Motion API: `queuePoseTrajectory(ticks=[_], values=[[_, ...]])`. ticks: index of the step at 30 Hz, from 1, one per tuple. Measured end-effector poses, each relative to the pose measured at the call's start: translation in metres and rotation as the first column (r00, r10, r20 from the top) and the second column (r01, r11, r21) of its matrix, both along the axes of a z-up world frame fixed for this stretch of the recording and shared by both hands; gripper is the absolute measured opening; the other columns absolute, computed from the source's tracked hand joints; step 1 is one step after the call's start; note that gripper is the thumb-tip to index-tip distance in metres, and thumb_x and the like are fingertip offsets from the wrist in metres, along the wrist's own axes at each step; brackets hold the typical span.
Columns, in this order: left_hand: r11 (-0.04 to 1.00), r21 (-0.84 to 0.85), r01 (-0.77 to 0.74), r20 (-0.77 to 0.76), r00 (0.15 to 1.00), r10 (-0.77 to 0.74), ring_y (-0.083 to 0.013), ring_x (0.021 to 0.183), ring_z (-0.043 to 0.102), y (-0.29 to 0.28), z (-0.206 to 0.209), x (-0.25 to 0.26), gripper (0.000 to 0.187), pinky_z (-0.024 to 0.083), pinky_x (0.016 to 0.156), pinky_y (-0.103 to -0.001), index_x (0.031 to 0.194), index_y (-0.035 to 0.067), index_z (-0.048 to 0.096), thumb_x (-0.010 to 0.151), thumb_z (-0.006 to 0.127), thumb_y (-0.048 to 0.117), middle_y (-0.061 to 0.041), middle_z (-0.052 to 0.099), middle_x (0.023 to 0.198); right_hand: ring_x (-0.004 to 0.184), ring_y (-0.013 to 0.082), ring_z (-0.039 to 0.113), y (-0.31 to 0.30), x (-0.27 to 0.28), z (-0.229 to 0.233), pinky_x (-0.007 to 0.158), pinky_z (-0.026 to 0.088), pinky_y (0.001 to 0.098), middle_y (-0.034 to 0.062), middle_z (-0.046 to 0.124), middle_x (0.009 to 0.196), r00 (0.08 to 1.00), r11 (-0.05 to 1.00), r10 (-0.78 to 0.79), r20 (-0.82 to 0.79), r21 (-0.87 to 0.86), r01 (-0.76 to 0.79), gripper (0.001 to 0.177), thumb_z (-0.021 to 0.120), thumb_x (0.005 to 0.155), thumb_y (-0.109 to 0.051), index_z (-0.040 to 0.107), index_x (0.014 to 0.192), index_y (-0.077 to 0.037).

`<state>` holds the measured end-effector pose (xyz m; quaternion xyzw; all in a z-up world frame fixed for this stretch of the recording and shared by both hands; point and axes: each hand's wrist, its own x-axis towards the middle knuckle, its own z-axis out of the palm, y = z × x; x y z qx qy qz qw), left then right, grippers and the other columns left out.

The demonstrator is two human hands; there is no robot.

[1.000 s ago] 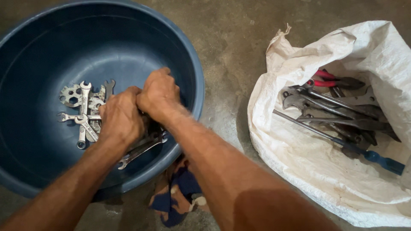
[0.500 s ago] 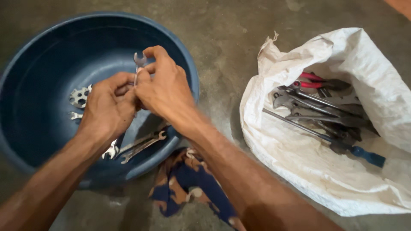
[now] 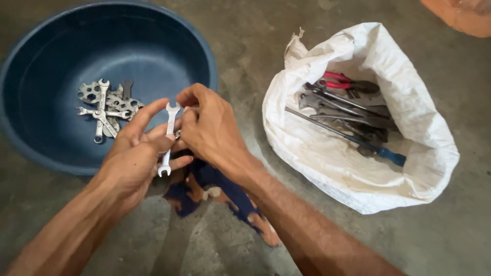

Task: The person wipes several metal wrenches one by one with a cloth, moving them from a blue basin into a white bag.

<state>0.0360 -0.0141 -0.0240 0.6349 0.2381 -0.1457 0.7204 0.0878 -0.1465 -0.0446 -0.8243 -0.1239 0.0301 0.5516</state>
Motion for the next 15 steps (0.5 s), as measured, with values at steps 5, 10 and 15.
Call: queuePoseTrajectory(ticks=[5, 10, 15], values=[[0.987, -0.158, -0.012, 0.037, 0.999, 0.018, -0.027, 0.122, 0.069, 0.012, -0.013, -0.02, 0.075, 0.061, 0.093, -0.04, 0.161, 0.02, 0.028, 0.093, 0.043, -0.007, -0.01, 0.056, 0.149, 0.088, 0.029, 0.072, -0.013, -0.019, -0.001, 0.078, 0.059, 0.0419, 0.0148, 0.073, 0.096, 0.998, 0.999, 0.024, 0.06, -0.022, -0.023, 0.018, 0.049, 0.089, -0.002, 0.067, 0.094, -0.001], [0.986, -0.165, -0.003, 0.063, 0.998, 0.014, -0.0314, 0.124, 0.07, 0.017, -0.026, -0.039, 0.067, 0.062, 0.093, -0.04, 0.163, 0.015, 0.034, 0.099, 0.048, 0.002, -0.018, 0.059, 0.147, 0.093, 0.0343, 0.067, -0.02, -0.035, -0.002, 0.084, 0.054, 0.0463, 0.0208, 0.066, 0.098, 0.987, 0.989, 0.084, 0.135, -0.131, -0.066, 0.017, 0.052, 0.09, -0.003, 0.068, 0.088, -0.001], [0.983, -0.178, -0.044, 0.022, 0.999, 0.049, -0.0344, 0.126, 0.067, 0.015, -0.026, -0.054, 0.064, 0.059, 0.097, -0.042, 0.161, 0.015, 0.034, 0.1, 0.048, 0.001, -0.019, 0.059, 0.147, 0.097, 0.0374, 0.068, -0.029, -0.048, -0.009, 0.088, 0.054, 0.0468, 0.0221, 0.068, 0.107, 0.986, 0.95, 0.164, 0.032, -0.273, -0.15, 0.02, 0.053, 0.088, -0.006, 0.069, 0.097, 0.0]])
